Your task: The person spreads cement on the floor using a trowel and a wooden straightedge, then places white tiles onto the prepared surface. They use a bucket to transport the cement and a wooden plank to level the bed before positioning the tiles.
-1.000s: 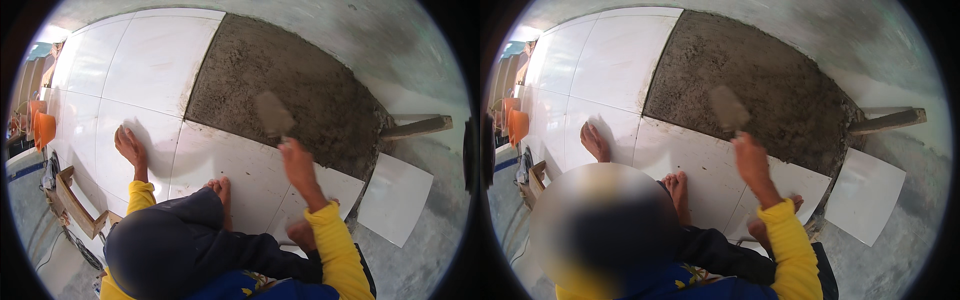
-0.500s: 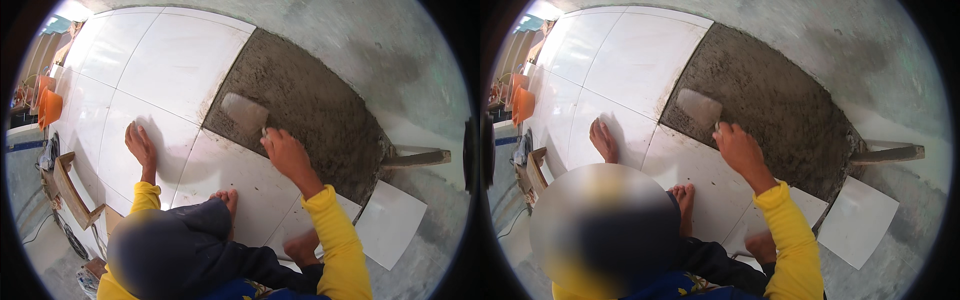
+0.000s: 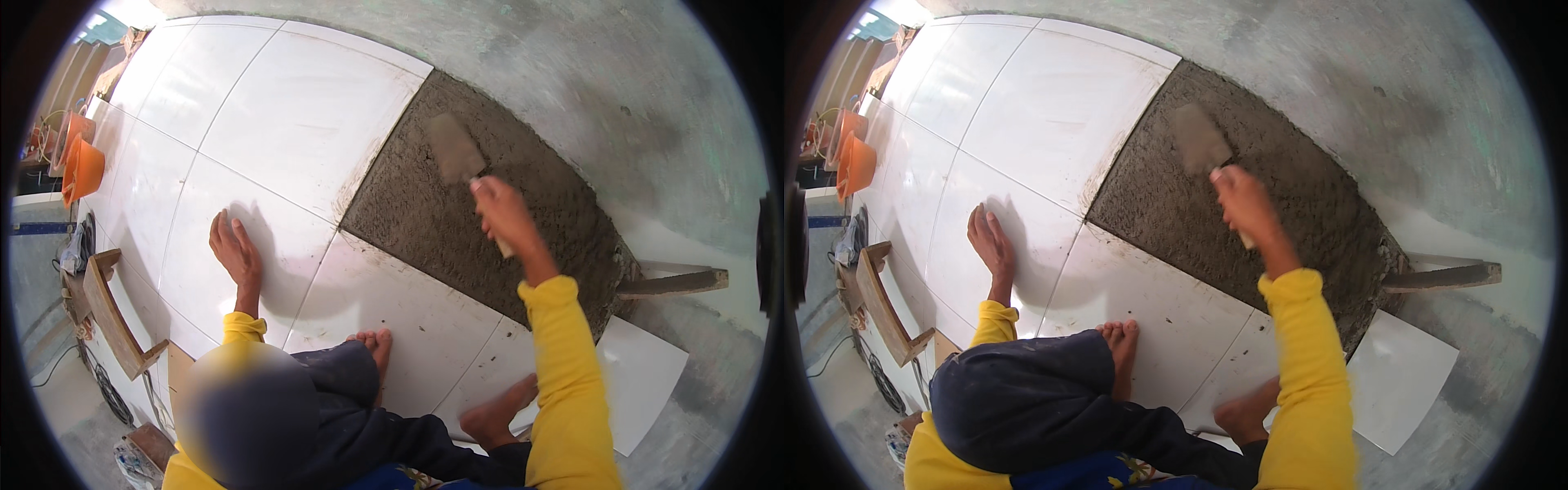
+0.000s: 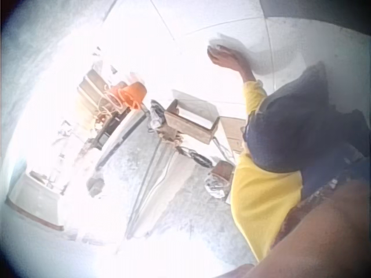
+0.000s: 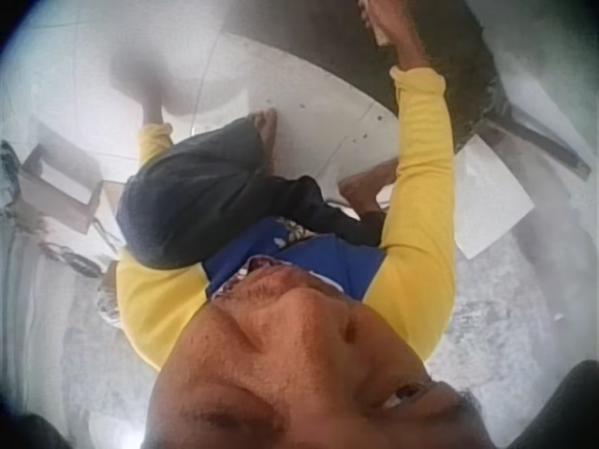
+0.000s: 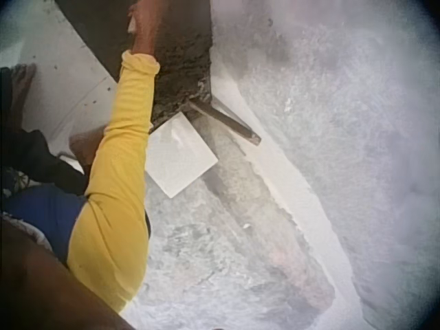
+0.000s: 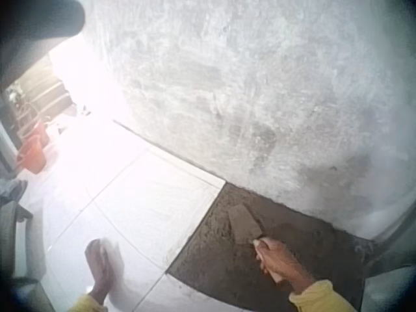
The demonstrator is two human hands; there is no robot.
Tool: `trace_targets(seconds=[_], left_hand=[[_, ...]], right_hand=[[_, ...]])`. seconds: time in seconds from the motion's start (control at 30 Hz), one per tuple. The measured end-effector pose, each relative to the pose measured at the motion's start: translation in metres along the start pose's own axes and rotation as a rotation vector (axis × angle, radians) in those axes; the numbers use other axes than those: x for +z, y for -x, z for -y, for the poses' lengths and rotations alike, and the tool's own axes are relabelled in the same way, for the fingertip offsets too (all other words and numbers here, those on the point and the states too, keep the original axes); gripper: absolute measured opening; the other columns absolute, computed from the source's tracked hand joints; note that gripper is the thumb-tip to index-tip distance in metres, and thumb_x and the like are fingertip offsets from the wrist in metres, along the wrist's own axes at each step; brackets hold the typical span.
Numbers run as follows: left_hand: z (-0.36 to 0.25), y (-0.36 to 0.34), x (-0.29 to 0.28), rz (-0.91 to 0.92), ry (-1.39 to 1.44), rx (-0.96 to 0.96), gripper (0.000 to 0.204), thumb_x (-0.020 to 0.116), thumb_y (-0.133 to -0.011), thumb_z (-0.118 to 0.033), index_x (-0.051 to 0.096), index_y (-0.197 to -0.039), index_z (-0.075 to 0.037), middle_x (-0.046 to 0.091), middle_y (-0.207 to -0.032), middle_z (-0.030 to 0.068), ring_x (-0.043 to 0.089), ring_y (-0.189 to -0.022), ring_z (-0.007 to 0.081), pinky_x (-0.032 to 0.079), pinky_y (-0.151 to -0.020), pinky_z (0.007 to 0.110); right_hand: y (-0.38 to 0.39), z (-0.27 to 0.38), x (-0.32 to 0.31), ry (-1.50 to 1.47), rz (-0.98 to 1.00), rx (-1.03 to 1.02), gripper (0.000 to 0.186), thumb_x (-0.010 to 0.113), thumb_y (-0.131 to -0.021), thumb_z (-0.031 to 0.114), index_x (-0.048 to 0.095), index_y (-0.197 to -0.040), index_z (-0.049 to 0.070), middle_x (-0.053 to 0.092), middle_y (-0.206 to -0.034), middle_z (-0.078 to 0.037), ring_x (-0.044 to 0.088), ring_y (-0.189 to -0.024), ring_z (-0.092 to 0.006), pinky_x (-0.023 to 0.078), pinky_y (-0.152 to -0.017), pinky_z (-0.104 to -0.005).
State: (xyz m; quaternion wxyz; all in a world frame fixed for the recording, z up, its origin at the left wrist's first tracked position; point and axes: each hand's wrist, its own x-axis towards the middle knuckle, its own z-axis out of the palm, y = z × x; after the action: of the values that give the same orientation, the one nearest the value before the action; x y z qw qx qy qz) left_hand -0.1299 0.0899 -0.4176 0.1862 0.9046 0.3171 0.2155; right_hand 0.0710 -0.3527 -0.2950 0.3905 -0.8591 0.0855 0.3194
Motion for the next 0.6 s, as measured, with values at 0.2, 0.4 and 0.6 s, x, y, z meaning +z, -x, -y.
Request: trace_targets(seconds=[0.2,0.4,0.6], left_hand=[[-0.001,-0.002,-0.002,0.020,0.020,-0.014,0.054,0.045,-0.114,-0.040,0.055,-0.149,0.000,0.052,-0.154,0.0213,0.044,-0.143,0.0399,0.035,-0.121,0.050],[-0.031,-0.006,0.021,-0.013,0.153,0.080,0.041,0.058,-0.111,-0.024,0.059,-0.145,-0.002,0.057,-0.147,0.0200,0.049,-0.139,0.0382,0.039,-0.118,0.048],[-0.208,-0.036,0.080,0.457,0.487,0.557,0.015,0.074,-0.098,-0.012,0.079,-0.112,-0.008,0.074,-0.111,0.0133,0.065,-0.109,0.0333,0.051,-0.101,0.042]], right_hand=[[0.024,-0.029,0.035,0.429,-0.153,-0.401,0.043,0.054,-0.111,0.037,0.064,-0.126,-0.002,0.073,-0.110,-0.030,0.070,-0.104,-0.0509,0.055,-0.089,-0.0570],[0.015,-0.046,-0.009,0.406,-0.357,-0.213,0.046,0.054,-0.111,0.038,0.065,-0.129,-0.004,0.073,-0.114,-0.030,0.070,-0.107,-0.0496,0.055,-0.091,-0.0555],[0.036,-0.027,0.007,0.477,-0.265,-0.251,0.046,0.056,-0.110,0.039,0.065,-0.131,-0.002,0.073,-0.118,-0.027,0.071,-0.107,-0.0480,0.056,-0.090,-0.0542]])
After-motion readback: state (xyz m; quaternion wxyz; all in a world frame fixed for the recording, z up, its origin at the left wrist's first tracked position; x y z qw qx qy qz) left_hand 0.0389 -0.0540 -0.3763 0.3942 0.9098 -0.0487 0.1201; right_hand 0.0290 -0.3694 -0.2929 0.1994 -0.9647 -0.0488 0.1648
